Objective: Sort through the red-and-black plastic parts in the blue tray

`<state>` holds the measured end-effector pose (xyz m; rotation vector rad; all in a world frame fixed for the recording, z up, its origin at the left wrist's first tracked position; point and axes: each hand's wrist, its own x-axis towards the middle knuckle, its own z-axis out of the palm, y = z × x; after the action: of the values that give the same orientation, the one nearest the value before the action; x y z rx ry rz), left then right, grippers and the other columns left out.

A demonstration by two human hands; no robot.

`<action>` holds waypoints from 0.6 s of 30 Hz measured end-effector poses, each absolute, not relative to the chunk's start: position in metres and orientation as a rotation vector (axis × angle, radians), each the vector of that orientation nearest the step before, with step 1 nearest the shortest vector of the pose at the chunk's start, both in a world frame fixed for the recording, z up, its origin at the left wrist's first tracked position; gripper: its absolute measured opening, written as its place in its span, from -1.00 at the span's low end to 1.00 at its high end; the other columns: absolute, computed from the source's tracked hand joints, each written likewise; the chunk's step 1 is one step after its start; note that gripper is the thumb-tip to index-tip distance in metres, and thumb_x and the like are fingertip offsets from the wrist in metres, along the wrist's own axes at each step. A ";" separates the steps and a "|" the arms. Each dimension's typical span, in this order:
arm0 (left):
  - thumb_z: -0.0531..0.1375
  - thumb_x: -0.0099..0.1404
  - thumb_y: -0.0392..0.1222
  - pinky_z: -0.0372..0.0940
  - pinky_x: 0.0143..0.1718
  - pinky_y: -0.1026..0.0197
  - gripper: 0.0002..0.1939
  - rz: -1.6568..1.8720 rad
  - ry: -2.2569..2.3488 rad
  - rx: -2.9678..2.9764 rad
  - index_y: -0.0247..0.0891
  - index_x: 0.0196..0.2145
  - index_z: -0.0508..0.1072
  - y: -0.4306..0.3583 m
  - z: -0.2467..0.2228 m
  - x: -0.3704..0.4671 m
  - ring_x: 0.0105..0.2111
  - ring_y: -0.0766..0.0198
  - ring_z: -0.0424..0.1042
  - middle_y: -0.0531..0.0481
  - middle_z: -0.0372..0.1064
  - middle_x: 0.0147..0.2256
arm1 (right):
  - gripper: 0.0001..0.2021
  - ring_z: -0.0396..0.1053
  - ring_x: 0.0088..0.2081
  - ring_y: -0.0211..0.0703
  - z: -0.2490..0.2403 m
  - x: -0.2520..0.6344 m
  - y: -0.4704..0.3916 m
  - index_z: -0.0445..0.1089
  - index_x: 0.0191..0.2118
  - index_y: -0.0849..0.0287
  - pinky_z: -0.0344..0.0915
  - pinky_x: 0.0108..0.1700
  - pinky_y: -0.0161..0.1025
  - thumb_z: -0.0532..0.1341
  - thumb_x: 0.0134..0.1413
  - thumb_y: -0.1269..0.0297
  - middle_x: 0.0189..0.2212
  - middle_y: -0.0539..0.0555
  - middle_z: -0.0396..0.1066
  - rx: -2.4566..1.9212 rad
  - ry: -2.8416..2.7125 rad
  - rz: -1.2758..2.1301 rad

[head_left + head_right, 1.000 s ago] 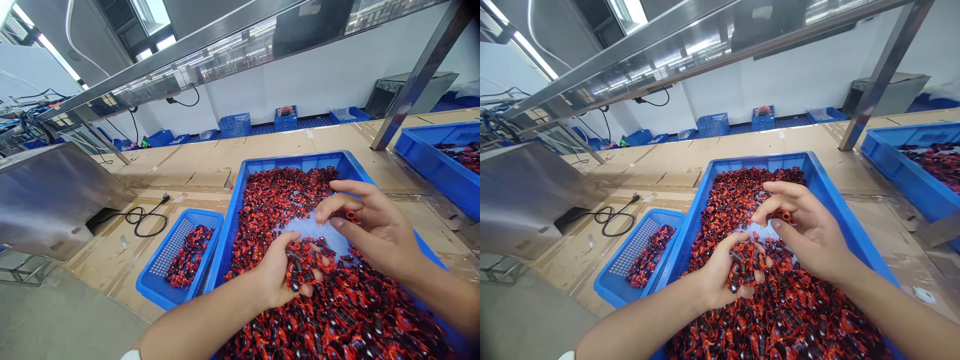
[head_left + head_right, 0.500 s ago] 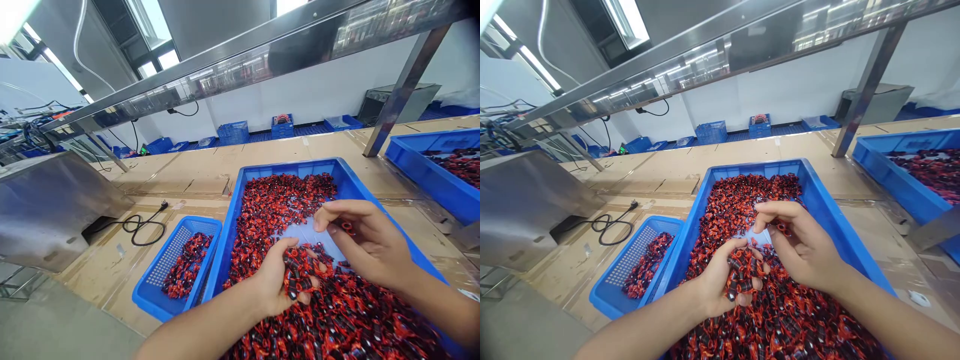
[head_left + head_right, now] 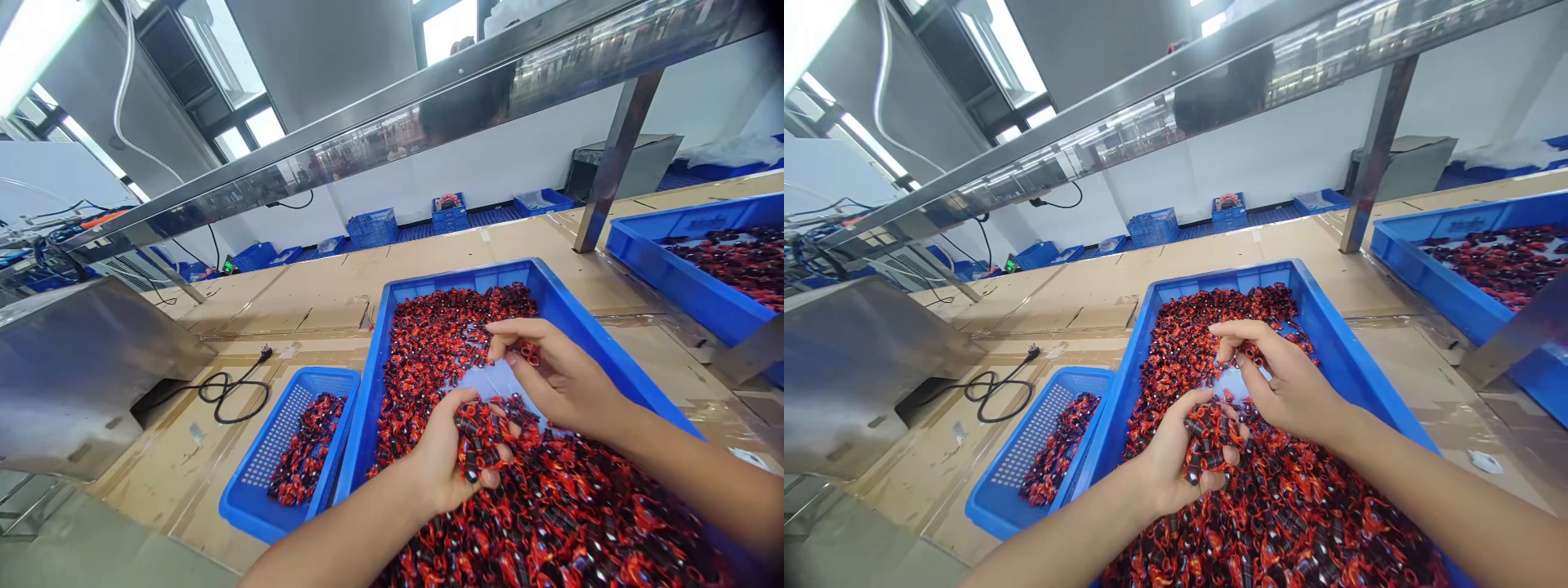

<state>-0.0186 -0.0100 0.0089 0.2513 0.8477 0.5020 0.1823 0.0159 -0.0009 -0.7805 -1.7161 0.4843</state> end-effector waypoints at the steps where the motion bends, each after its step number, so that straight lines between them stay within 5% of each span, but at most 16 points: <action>1: 0.09 0.60 0.06 0.10 -0.75 0.39 -0.58 0.504 0.852 0.254 -0.32 -0.24 0.52 -0.010 0.008 -0.019 -0.59 0.33 0.44 -0.09 0.48 -0.36 | -0.60 0.60 -0.10 -0.03 -0.002 0.183 0.016 0.45 0.33 -0.14 0.56 0.01 -0.04 0.17 0.56 0.41 -0.16 0.06 0.60 -0.778 -1.723 0.476; 11: 0.14 0.54 0.07 0.08 -0.73 0.37 -0.62 0.510 0.850 0.297 -0.30 -0.23 0.52 -0.009 0.003 -0.020 -0.57 0.31 0.43 -0.10 0.51 -0.35 | -0.63 0.58 -0.11 -0.03 -0.007 0.181 0.020 0.54 0.27 -0.11 0.58 0.01 -0.05 0.23 0.51 0.39 -0.16 0.06 0.60 -0.803 -1.711 0.453; 15: 0.15 0.51 0.08 0.07 -0.72 0.36 -0.63 0.508 0.841 0.319 -0.30 -0.23 0.53 -0.008 0.001 -0.020 -0.57 0.32 0.41 -0.12 0.53 -0.33 | -0.69 0.56 -0.17 -0.07 -0.009 0.188 0.032 0.61 0.10 -0.08 0.63 -0.02 -0.08 0.42 0.27 0.28 -0.22 0.04 0.57 -0.990 -1.198 0.995; 18: 0.15 0.48 0.08 0.10 -0.67 0.36 -0.62 0.453 0.816 0.340 -0.31 -0.25 0.54 -0.006 -0.009 -0.019 -0.55 0.31 0.41 -0.14 0.51 -0.32 | -0.72 0.54 -0.35 -0.07 -0.009 0.196 0.045 0.60 -0.07 0.04 0.67 -0.23 -0.08 0.47 0.06 0.26 -0.33 0.08 0.53 -1.099 -0.979 1.308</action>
<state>-0.0189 -0.0059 -0.0086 0.3399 0.8162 0.4534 0.1962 0.0447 -0.0091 -1.0992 -0.9790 1.3078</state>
